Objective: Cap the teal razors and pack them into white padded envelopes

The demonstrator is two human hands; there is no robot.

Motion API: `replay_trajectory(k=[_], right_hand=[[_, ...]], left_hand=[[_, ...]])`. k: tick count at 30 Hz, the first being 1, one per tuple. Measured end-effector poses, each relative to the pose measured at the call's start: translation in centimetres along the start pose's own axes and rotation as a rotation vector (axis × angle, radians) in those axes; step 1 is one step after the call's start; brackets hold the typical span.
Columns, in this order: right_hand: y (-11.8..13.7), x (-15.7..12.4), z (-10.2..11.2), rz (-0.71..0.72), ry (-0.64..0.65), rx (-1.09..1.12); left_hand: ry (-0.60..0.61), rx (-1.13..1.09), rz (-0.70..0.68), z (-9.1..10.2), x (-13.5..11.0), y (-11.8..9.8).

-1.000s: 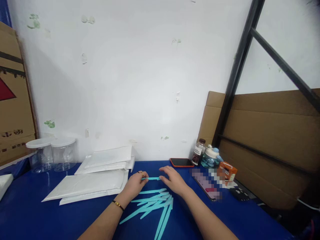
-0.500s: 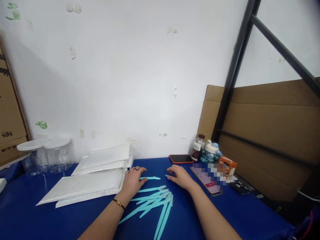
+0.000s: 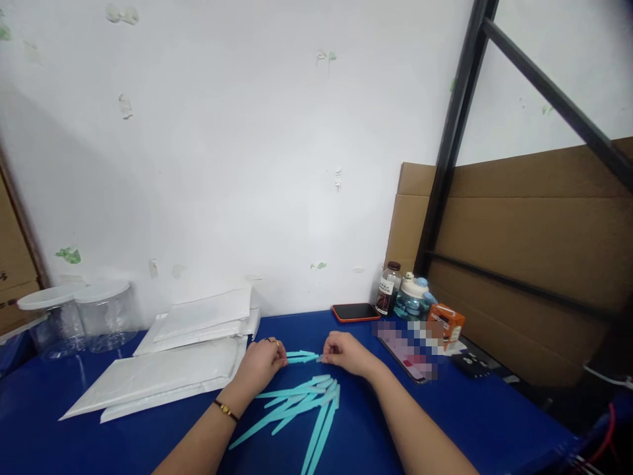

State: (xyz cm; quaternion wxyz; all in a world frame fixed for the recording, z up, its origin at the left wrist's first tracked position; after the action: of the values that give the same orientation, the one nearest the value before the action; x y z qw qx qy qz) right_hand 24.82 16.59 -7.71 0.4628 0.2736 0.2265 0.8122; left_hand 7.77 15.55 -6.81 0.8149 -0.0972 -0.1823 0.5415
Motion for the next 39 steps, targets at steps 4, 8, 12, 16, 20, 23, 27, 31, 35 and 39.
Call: replay_trajectory(k=[4, 8, 12, 16, 20, 23, 27, 31, 35, 39], right_hand=[[-2.0, -0.3, 2.1, -0.107, -0.078, -0.082], [0.7, -0.6, 1.2, 0.014, -0.029, -0.065], [2.9, -1.0, -1.8, 0.064, 0.163, -0.047], [2.5, -0.7, -2.4, 0.017, 0.154, -0.03], [1.7, -0.4, -1.4, 0.028, 0.081, 0.035], [0.3, -0.2, -0.3, -0.005, 0.027, 0.02], [-2.7, -0.2, 1.5, -0.149, -0.06, -0.078], [-1.9, -0.3, 3.1, -0.106, -0.2, -0.102], [1.4, -0.8, -0.8, 0.013, 0.072, 0.055], [3.5, -1.4, -3.7, 0.044, 0.244, 0.129]], left_hand=[[-0.096, 0.039, 0.054, 1.7, -0.1, 0.7], [-0.096, -0.001, 0.01, 2.1, -0.7, -0.9], [0.081, -0.095, -0.061, -0.2, -1.5, -2.7], [0.177, -0.121, -0.029, -2.0, -1.6, -2.4], [0.126, -0.094, -0.026, -1.4, -0.9, -2.2], [0.032, 0.0, -0.035, 0.1, -0.4, -1.9], [0.014, 0.068, 0.02, 0.8, -0.3, -0.6], [-0.044, 0.04, 0.029, 1.7, -0.8, -0.6], [0.135, -0.087, -0.076, 0.3, -2.1, -2.0], [0.267, -0.129, -0.066, -1.2, -2.9, -1.7]])
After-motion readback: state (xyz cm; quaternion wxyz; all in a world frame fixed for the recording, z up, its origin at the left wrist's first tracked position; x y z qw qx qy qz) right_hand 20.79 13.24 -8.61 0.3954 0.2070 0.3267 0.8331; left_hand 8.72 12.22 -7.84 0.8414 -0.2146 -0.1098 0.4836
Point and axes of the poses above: each hand's wrist, its own x-axis towards the middle knuckle, its own z-axis out of the back of the hand, y = z × x, the point moved 10 cm from there along x, towards the middle knuckle, and after that the axes turned 2 degrees about -y, right-handed, at the moved point
